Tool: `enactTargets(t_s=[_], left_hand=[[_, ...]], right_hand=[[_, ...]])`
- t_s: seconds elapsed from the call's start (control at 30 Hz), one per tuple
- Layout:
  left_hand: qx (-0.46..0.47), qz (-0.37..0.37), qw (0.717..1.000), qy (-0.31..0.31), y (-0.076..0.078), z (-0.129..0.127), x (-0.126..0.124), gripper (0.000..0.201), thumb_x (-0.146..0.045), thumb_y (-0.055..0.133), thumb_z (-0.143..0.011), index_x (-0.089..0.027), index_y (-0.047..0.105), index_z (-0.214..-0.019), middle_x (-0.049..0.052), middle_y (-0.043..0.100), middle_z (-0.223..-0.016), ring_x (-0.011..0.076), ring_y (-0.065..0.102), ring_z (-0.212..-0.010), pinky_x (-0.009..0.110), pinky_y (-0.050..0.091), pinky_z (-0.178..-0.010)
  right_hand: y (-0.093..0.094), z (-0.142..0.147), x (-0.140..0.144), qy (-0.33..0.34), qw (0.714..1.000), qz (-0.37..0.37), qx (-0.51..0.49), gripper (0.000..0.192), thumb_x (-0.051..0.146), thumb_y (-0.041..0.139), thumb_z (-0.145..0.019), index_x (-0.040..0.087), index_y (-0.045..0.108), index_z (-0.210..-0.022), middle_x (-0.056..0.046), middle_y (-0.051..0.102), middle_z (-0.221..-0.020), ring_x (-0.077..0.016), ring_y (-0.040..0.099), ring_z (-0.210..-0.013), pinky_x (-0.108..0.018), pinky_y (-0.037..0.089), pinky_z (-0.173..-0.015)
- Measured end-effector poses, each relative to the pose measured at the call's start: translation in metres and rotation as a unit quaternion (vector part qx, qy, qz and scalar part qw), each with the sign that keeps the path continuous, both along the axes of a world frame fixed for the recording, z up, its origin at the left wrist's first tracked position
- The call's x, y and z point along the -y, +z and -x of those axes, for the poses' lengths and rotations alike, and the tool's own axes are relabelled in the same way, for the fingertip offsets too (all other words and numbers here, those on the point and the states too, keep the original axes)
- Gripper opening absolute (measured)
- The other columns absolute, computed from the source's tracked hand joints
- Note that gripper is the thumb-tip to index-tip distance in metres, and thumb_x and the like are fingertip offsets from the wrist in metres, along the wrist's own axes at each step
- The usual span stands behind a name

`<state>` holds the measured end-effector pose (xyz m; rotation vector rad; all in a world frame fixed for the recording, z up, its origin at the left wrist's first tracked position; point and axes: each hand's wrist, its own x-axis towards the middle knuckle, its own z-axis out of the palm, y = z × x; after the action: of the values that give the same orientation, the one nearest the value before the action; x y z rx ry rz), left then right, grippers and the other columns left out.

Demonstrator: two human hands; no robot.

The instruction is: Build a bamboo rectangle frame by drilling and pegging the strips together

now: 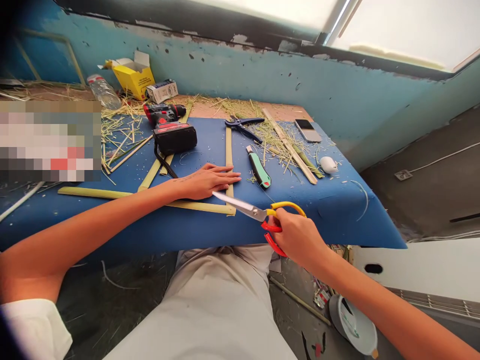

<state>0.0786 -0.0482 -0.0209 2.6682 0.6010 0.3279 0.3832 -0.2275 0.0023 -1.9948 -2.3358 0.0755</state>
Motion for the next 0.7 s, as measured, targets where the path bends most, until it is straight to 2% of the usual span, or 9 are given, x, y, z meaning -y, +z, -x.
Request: enactTargets(t_s=[0.1,0.2,0.3,0.43,0.53,0.63,0.7], left_hand=[[0.000,-0.001,1.000,0.000,-0.002,0.000,0.000,0.053,-0.035,0.036,-0.113,-0.025,0.051,-0.163,0.003,0.046,-0.170,0.0246,0.029,-0.166,0.039,0.021,-0.132],[-0.003,-0.016,1.000,0.005,-0.001,0.000,0.002,0.054,-0.034,0.034,-0.113,-0.024,0.051,-0.163,0.005,0.048,-0.169,0.0250,0.031,-0.166,0.039,0.022,-0.130],[0.001,-0.027,1.000,0.009,-0.001,0.000,0.003,0.053,-0.034,0.035,-0.113,-0.025,0.052,-0.162,0.005,0.050,-0.168,0.0252,0.032,-0.165,0.039,0.023,-0.128],[-0.003,-0.044,0.999,0.010,-0.003,-0.001,0.005,0.054,-0.034,0.033,-0.113,-0.025,0.052,-0.162,0.006,0.050,-0.168,0.0260,0.032,-0.165,0.040,0.022,-0.126],[-0.004,-0.066,0.998,0.019,-0.003,-0.002,0.007,0.053,-0.033,0.034,-0.113,-0.026,0.053,-0.161,0.006,0.052,-0.167,0.0264,0.035,-0.164,0.043,0.019,-0.126],[-0.006,-0.081,0.996,0.028,-0.001,-0.003,0.009,0.052,-0.031,0.034,-0.112,-0.026,0.054,-0.160,0.007,0.054,-0.165,0.0257,0.039,-0.162,0.044,0.017,-0.127],[-0.013,-0.083,0.996,0.028,0.001,-0.003,0.011,0.052,-0.031,0.034,-0.112,-0.026,0.054,-0.160,0.007,0.054,-0.165,0.0256,0.038,-0.162,0.044,0.017,-0.126]], right_hand=[[-0.006,0.000,0.005,0.018,0.999,0.044,0.011,0.022,0.039,0.047,-0.096,0.026,0.051,-0.078,-0.005,0.070,-0.070,-0.0199,0.058,-0.057,-0.033,0.026,-0.056],[-0.012,0.000,0.009,-0.014,1.000,0.024,0.004,0.025,0.041,0.045,-0.097,0.025,0.052,-0.079,-0.006,0.069,-0.069,-0.0207,0.059,-0.058,-0.032,0.028,-0.057],[-0.014,0.001,0.011,-0.018,0.999,0.047,0.012,0.022,0.039,0.045,-0.096,0.025,0.054,-0.082,-0.006,0.070,-0.071,-0.0216,0.060,-0.059,-0.032,0.027,-0.057],[-0.017,0.002,0.013,-0.046,0.998,0.034,0.010,0.024,0.042,0.045,-0.098,0.026,0.050,-0.081,-0.006,0.067,-0.068,-0.0208,0.059,-0.058,-0.032,0.027,-0.057],[-0.018,0.001,0.015,-0.030,0.998,0.060,-0.001,0.025,0.041,0.046,-0.098,0.027,0.048,-0.078,-0.005,0.067,-0.066,-0.0204,0.057,-0.055,-0.032,0.026,-0.055],[-0.017,0.000,0.017,-0.051,0.999,0.003,-0.012,0.027,0.043,0.044,-0.098,0.027,0.045,-0.077,-0.006,0.066,-0.067,-0.0212,0.057,-0.056,-0.033,0.031,-0.058],[-0.016,-0.001,0.017,-0.051,0.999,0.004,-0.004,0.024,0.041,0.045,-0.098,0.027,0.047,-0.079,-0.006,0.066,-0.066,-0.0215,0.056,-0.056,-0.033,0.030,-0.057]])
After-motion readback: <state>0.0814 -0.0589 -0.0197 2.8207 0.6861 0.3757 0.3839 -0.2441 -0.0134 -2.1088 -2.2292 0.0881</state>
